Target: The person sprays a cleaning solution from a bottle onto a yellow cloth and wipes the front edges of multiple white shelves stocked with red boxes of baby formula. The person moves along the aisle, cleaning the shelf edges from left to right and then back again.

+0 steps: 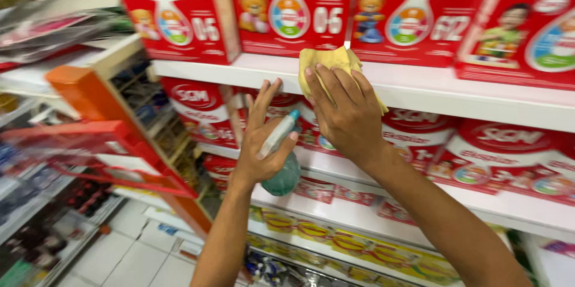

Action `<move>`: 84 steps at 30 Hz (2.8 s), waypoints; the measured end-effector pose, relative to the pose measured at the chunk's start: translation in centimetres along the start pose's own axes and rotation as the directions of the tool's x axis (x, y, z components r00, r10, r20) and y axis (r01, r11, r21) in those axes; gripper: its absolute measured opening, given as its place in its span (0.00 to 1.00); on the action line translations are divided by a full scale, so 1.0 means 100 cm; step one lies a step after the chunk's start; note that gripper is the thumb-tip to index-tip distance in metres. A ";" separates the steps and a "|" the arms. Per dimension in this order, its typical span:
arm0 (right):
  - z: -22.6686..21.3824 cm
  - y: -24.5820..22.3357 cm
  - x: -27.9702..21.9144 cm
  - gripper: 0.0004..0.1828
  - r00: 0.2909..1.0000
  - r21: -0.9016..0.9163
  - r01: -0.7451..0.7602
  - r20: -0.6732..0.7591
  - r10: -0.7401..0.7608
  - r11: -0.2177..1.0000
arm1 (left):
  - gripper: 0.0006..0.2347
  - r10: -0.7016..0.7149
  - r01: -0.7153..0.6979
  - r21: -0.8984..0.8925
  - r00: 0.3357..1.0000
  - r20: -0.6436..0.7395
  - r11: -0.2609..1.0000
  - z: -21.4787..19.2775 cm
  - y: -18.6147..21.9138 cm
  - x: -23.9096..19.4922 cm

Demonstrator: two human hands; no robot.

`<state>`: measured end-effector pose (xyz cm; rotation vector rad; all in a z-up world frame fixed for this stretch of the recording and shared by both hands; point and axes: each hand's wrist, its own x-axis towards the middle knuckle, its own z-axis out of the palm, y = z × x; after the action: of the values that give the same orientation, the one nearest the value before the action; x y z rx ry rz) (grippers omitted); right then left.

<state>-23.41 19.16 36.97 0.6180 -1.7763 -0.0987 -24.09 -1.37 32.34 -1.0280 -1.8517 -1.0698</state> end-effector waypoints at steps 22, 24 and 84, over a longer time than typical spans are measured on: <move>0.083 -0.062 0.085 0.37 0.837 -0.003 0.499 0.259 -0.481 0.867 | 0.13 -0.387 0.306 -0.245 0.813 -0.435 0.920 -0.042 -0.059 -0.033; 0.104 -0.075 0.096 0.37 0.839 0.152 0.474 0.219 -0.498 0.867 | 0.13 -0.290 0.226 -0.186 0.811 -0.508 0.956 -0.039 -0.065 -0.037; 0.072 -0.062 0.072 0.38 0.913 0.088 0.358 0.177 -0.368 0.930 | 0.10 -0.062 0.136 0.204 0.942 -0.330 0.970 -0.037 -0.034 -0.006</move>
<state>-28.99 8.80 38.71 1.0040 -1.8324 -0.3781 -26.17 -6.00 32.13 -0.5936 -1.7210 -0.9931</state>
